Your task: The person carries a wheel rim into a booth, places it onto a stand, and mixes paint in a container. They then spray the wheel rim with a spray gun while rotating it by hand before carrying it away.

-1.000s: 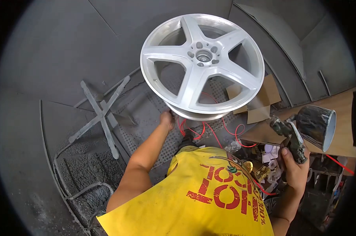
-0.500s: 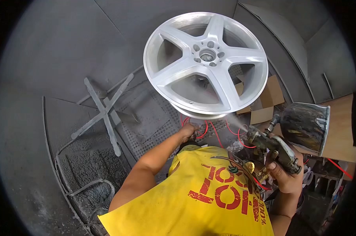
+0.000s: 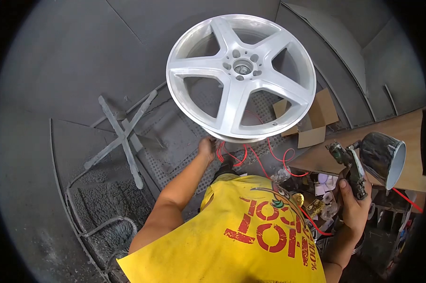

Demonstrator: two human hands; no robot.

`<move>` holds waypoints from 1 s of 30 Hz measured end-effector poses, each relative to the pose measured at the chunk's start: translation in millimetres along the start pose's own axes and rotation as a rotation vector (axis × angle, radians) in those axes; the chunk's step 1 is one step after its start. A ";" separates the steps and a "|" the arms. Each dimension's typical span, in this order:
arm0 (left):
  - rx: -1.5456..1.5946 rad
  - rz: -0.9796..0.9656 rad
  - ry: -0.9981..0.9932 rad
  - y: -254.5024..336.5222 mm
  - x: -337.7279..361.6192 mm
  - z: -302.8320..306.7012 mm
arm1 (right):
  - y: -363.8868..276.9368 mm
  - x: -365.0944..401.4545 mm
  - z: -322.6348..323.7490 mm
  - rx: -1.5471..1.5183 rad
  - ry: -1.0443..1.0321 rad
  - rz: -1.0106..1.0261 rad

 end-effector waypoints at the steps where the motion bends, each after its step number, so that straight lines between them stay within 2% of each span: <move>1: 0.042 0.014 -0.027 -2.9 3.4 -7.9 | -1.1 2.6 -0.9 -0.031 -0.043 -0.008; 6: 0.081 0.106 0.010 -38.1 1.6 -21.8 | -17.4 5.1 -15.5 -0.161 -0.197 0.045; 8: 0.097 0.116 0.004 -52.3 1.0 -26.2 | -26.3 7.7 -17.5 -0.221 -0.315 -0.008; 9: 0.124 0.103 -0.037 -58.6 -0.8 -29.6 | -32.4 9.8 -17.9 -0.266 -0.380 -0.079; 11: 0.183 0.075 -0.121 -61.9 5.9 -45.7 | -29.2 8.8 -19.4 -0.238 -0.424 -0.070; 12: 0.122 0.110 -0.032 -61.3 23.6 -59.7 | -29.4 8.9 -20.9 -0.221 -0.442 -0.059; 15: 0.080 0.232 -0.119 -98.3 -29.7 -28.1 | -21.1 11.9 -26.7 -0.198 -0.420 -0.028; 16: 0.028 0.174 -0.079 -76.2 21.5 -63.5 | -17.0 12.6 -27.1 -0.198 -0.404 -0.023; 21: -0.009 0.193 -0.168 -95.0 23.8 -73.5 | 8.4 9.9 -4.2 -0.228 -0.270 -0.007; 24: -0.207 0.243 -0.281 -100.9 25.7 -57.1 | 26.2 7.4 11.8 -0.248 -0.194 0.051; 26: -0.409 0.313 -0.337 -107.1 36.4 -24.8 | 43.3 1.9 26.9 -0.221 -0.158 0.093; 28: -0.569 0.287 -0.301 -118.3 66.3 16.2 | 57.1 -4.0 41.0 -0.215 -0.124 0.072; 30: -0.705 0.465 -0.179 -130.0 100.0 71.2 | 82.0 -11.8 55.2 -0.255 -0.071 0.046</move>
Point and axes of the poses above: each hand's wrist, its own x-axis away from the middle knuckle, its own z-axis out of the back of the hand, y = z × x, the point moved 3 cm from there along -x, towards the middle knuckle
